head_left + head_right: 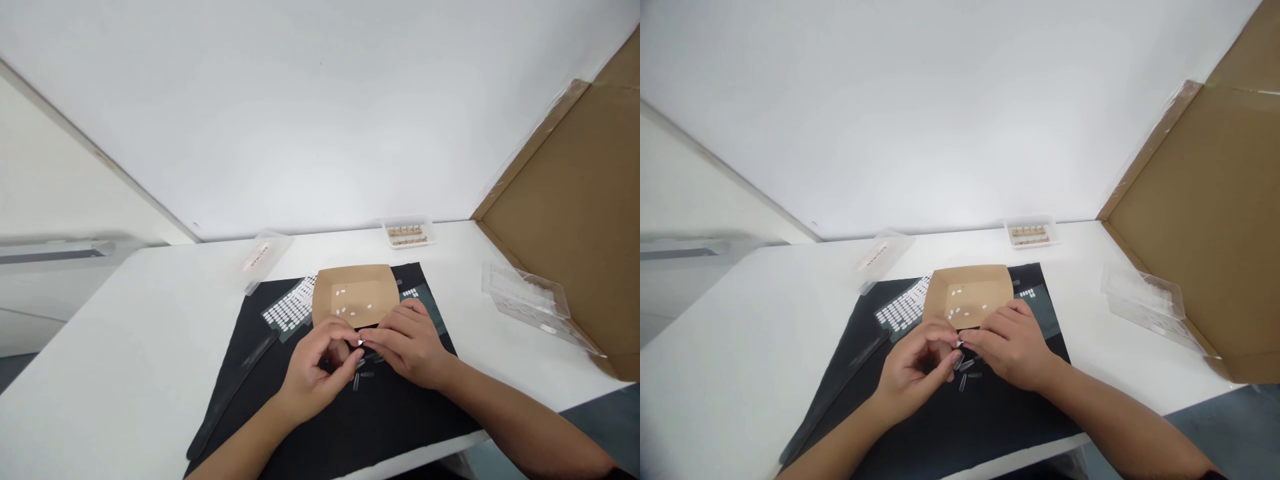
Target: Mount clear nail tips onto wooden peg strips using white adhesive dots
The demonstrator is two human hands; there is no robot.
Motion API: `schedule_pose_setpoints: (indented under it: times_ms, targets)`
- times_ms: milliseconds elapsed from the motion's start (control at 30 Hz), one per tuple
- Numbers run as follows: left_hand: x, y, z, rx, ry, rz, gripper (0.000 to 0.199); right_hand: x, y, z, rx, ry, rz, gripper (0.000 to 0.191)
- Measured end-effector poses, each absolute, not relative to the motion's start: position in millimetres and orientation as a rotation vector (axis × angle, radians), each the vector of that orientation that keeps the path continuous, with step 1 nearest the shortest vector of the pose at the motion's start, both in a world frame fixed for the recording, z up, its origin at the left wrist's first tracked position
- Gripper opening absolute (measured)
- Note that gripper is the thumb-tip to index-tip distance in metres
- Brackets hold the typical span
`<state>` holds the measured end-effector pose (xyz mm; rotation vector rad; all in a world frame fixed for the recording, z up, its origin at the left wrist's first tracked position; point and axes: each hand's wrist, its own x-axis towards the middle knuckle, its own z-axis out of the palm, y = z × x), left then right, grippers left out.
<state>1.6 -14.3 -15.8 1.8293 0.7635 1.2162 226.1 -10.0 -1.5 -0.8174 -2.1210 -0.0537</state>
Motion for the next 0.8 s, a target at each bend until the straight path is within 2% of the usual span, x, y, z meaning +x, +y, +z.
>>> schedule_pose_setpoints:
  times_ms: [300, 800]
  targets:
    - [3.8, -14.2, -17.3, 1.742, 0.832, 1.172, 0.005, 225.4, -11.7, -1.9, -0.796, -2.160, -0.106, 0.003]
    - [5.3, -16.3, -17.2, 1.677, 0.836, 1.146, 0.010, 227.9, -5.6, -6.1, -0.769, -2.287, 0.134, 0.018]
